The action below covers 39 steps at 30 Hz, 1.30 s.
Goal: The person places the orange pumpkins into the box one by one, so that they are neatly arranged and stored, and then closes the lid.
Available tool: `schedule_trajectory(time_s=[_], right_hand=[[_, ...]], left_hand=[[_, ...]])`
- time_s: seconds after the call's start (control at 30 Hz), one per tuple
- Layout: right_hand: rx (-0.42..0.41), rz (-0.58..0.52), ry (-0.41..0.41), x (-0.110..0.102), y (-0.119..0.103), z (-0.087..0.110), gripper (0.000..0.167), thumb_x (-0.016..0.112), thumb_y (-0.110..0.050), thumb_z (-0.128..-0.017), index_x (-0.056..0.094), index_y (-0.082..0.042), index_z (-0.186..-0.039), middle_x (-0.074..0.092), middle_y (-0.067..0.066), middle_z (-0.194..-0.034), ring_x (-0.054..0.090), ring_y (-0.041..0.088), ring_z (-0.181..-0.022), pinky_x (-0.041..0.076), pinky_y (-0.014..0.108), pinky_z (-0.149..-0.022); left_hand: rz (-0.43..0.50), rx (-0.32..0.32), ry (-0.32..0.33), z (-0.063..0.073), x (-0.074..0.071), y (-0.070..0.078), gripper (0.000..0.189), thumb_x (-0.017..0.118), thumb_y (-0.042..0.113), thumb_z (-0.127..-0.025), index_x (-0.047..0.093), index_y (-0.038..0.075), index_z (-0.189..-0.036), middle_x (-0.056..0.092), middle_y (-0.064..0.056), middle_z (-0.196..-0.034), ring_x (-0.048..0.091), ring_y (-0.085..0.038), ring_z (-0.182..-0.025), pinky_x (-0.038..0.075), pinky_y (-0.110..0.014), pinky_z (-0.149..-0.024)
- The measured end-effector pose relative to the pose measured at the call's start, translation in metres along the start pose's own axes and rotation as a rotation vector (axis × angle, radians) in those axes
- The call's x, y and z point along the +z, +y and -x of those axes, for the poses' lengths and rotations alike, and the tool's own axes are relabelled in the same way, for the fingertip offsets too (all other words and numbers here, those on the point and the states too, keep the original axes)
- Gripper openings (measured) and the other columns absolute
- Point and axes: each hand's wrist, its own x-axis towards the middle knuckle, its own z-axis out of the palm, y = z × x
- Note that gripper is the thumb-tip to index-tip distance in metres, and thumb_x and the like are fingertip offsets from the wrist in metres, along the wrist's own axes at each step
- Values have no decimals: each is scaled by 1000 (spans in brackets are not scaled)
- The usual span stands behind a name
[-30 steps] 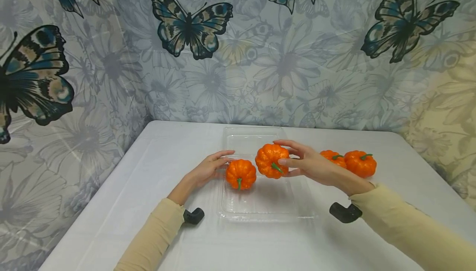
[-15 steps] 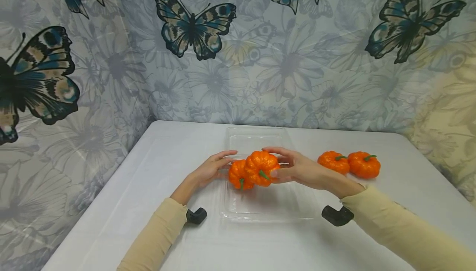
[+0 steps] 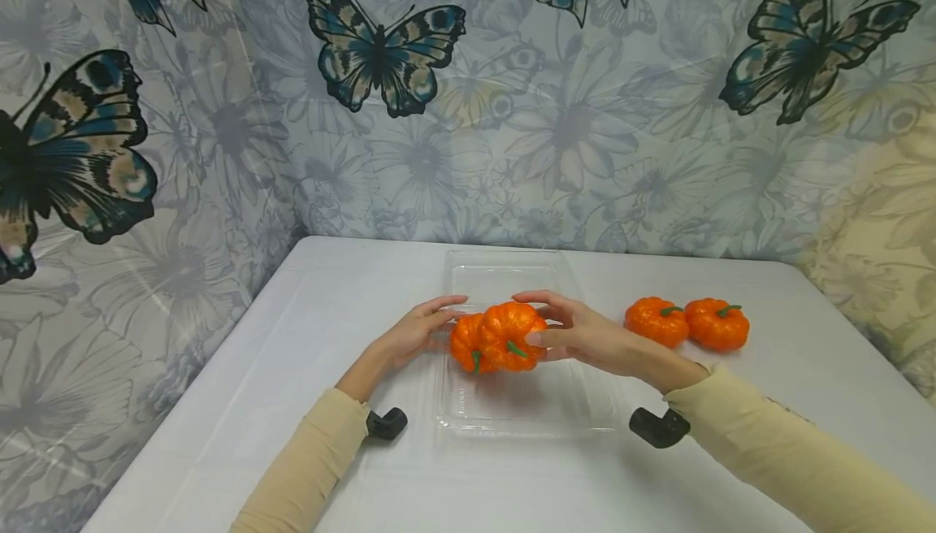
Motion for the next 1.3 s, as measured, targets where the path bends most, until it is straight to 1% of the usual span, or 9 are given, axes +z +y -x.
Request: schedule_trajectory(time_s=[0.13, 0.3, 0.4, 0.57, 0.73, 0.83, 0.93, 1.13, 1.3], right_hand=[[5, 40, 1, 2, 1, -4, 57, 63, -18, -92, 36, -9, -142, 39, 18, -138, 45, 33, -121, 48, 46, -89], [22, 169, -20, 5, 2, -8, 57, 63, -26, -92, 42, -14, -143, 40, 13, -142, 46, 32, -123, 48, 44, -89], [30, 234, -28, 8, 3, -10, 57, 65, -29, -90, 44, -17, -142, 42, 12, -141, 46, 33, -122, 48, 44, -89], [25, 267, -60, 15, 3, -14, 55, 66, -28, -89, 46, -15, -139, 42, 13, -140, 44, 36, -122, 47, 47, -89], [17, 311, -90, 21, 4, -17, 54, 67, -28, -89, 49, -13, -138, 46, 11, -138, 46, 32, -121, 47, 44, -91], [15, 355, -85, 23, 3, -18, 54, 69, -29, -88, 51, -14, -137, 49, 10, -134, 49, 29, -115, 47, 42, -89], [1, 385, -81, 25, 3, -18, 55, 70, -29, -87, 52, -13, -136, 50, 9, -133, 51, 29, -113, 47, 41, -89], [-23, 435, -83, 28, 6, -18, 55, 73, -28, -85, 55, -15, -135, 52, 6, -133, 51, 29, -114, 47, 41, -90], [-80, 462, -89, 32, 10, -18, 54, 74, -24, -85, 55, -12, -134, 52, 7, -133, 50, 32, -115, 47, 44, -89]], left_hand=[[1, 1, -1, 1, 0, 1, 47, 38, 21, -104, 31, 3, -147, 40, -20, -143, 47, -32, -121, 45, -45, -92], [7, -2, 0, 1, 0, 1, 47, 38, 20, -104, 31, 4, -148, 40, -20, -143, 46, -32, -122, 46, -45, -91], [7, -4, 1, 1, 0, 2, 46, 38, 20, -104, 32, 4, -148, 40, -20, -143, 46, -32, -122, 46, -45, -91], [7, -6, 0, 0, 0, 2, 46, 39, 20, -104, 33, 5, -147, 41, -19, -143, 47, -32, -121, 46, -45, -91], [23, 0, -8, 1, 1, 1, 47, 40, 19, -104, 32, 3, -147, 46, -18, -140, 48, -31, -121, 47, -44, -90], [32, 8, -17, 0, 0, 0, 47, 40, 18, -103, 32, 3, -147, 48, -19, -138, 49, -31, -120, 47, -44, -90], [31, 15, -23, -1, -1, -1, 47, 40, 18, -104, 31, 3, -147, 48, -19, -138, 49, -31, -120, 47, -44, -90], [25, 7, -14, 0, 0, 0, 46, 38, 17, -104, 31, 3, -147, 49, -18, -138, 48, -31, -122, 47, -43, -89], [21, 0, -2, 0, 1, 1, 45, 38, 17, -104, 33, 4, -147, 49, -18, -137, 48, -30, -121, 47, -43, -88]])
